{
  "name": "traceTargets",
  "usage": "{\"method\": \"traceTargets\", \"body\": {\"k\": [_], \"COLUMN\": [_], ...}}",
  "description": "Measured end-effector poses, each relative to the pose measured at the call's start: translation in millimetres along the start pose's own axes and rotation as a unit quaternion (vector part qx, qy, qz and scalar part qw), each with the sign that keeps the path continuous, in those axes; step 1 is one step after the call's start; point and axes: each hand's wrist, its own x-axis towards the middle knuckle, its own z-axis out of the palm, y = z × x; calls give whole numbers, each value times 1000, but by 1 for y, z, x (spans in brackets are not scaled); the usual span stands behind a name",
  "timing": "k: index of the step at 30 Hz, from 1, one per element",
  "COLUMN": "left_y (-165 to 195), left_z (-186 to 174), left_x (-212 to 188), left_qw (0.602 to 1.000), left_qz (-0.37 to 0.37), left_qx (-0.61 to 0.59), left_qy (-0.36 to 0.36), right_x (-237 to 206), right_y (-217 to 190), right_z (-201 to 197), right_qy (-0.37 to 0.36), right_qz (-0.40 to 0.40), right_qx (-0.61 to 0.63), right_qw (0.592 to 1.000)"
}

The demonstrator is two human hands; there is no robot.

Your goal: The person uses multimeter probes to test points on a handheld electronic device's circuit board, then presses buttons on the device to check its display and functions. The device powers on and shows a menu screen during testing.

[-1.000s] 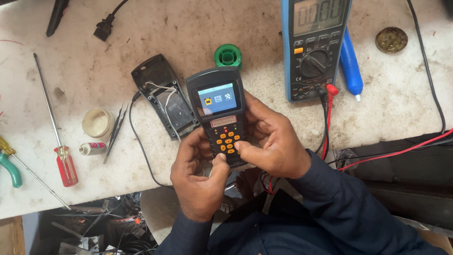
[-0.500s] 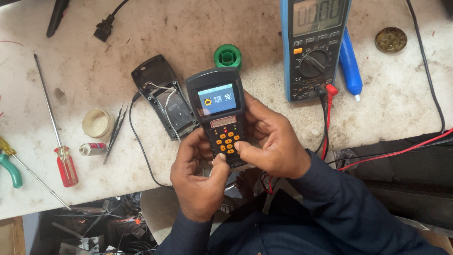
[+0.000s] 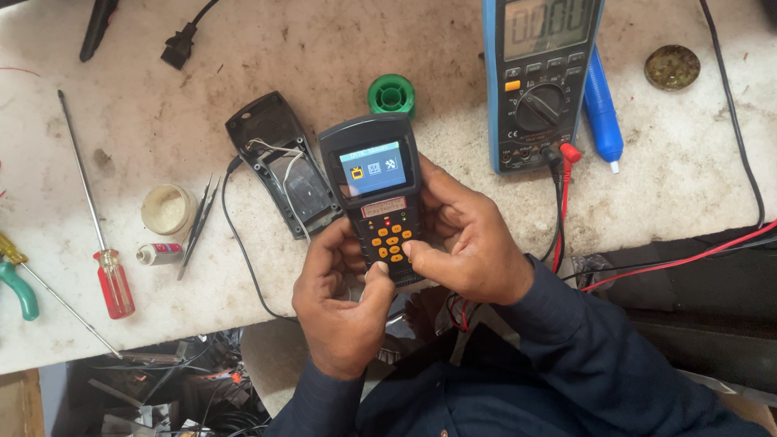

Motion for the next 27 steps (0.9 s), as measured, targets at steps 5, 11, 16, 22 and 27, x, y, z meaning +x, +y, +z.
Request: {"method": "traceTargets", "body": {"k": [5, 11, 16, 22, 27], "left_y": [-1, -2, 0, 0, -1], "left_z": [0, 1, 2, 2, 1], "left_x": [0, 0, -1, 0, 0], "left_qw": [1000, 1000, 1000, 1000, 1000], "left_qz": [1, 3, -4, 2, 3], "left_qx": [10, 4, 1, 4, 15], "left_qy": [2, 2, 3, 0, 2], "right_x": [0, 0, -1, 0, 0], "right_y": [-1, 0, 0, 1, 1], "right_z": [-1, 0, -1, -2, -2], "right_qy": [2, 4, 3, 6, 5], "right_qz": [1, -1, -2, -2, -1], "right_qx": [-8, -17, -18, -36, -25], "right_qw": [1000, 1000, 1000, 999, 1000]}}
